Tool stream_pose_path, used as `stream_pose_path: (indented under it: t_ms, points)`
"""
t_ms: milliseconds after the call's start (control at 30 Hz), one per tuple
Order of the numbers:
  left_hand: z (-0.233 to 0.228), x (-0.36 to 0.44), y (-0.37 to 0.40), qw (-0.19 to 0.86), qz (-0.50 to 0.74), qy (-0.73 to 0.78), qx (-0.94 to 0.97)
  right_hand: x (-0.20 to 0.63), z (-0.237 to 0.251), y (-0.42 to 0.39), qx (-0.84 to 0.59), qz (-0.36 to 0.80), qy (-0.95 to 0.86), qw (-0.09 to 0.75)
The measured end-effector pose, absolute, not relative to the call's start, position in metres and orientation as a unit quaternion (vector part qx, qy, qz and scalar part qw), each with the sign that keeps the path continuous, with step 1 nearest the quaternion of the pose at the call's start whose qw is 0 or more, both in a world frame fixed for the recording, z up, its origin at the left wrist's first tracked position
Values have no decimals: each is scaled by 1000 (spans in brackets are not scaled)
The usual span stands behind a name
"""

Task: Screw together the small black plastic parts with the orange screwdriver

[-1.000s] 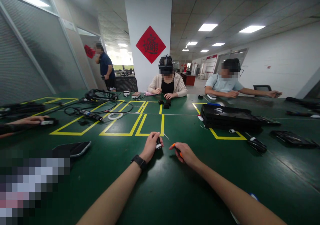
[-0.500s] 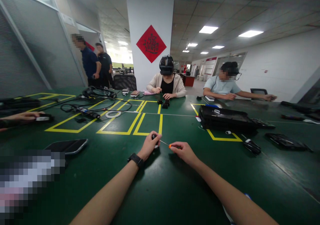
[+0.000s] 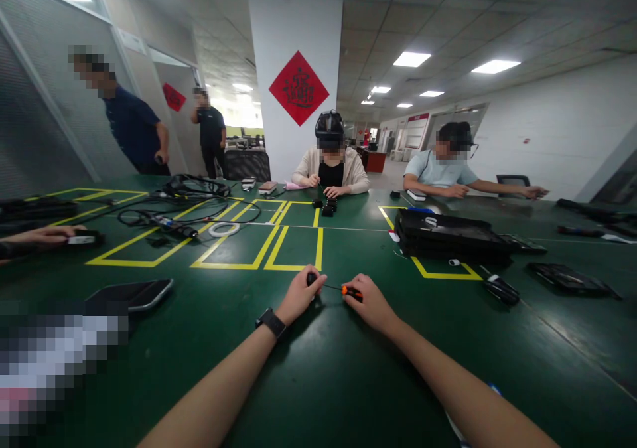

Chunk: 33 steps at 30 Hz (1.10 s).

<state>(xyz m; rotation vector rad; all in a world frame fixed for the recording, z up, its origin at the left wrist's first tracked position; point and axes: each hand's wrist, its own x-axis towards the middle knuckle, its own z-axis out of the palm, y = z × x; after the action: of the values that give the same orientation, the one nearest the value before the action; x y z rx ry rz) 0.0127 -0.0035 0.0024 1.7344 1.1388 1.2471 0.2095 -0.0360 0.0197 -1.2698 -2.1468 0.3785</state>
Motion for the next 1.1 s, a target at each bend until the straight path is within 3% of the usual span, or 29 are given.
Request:
stream_pose_path:
  t_ms: [800,1100]
  points:
    - [2,11,0,336,494,475,646,210,11,-30,-455,188,-782,381]
    - [-2,10,2,343,493,475,643,212,9,-27,-461,194,-785,366]
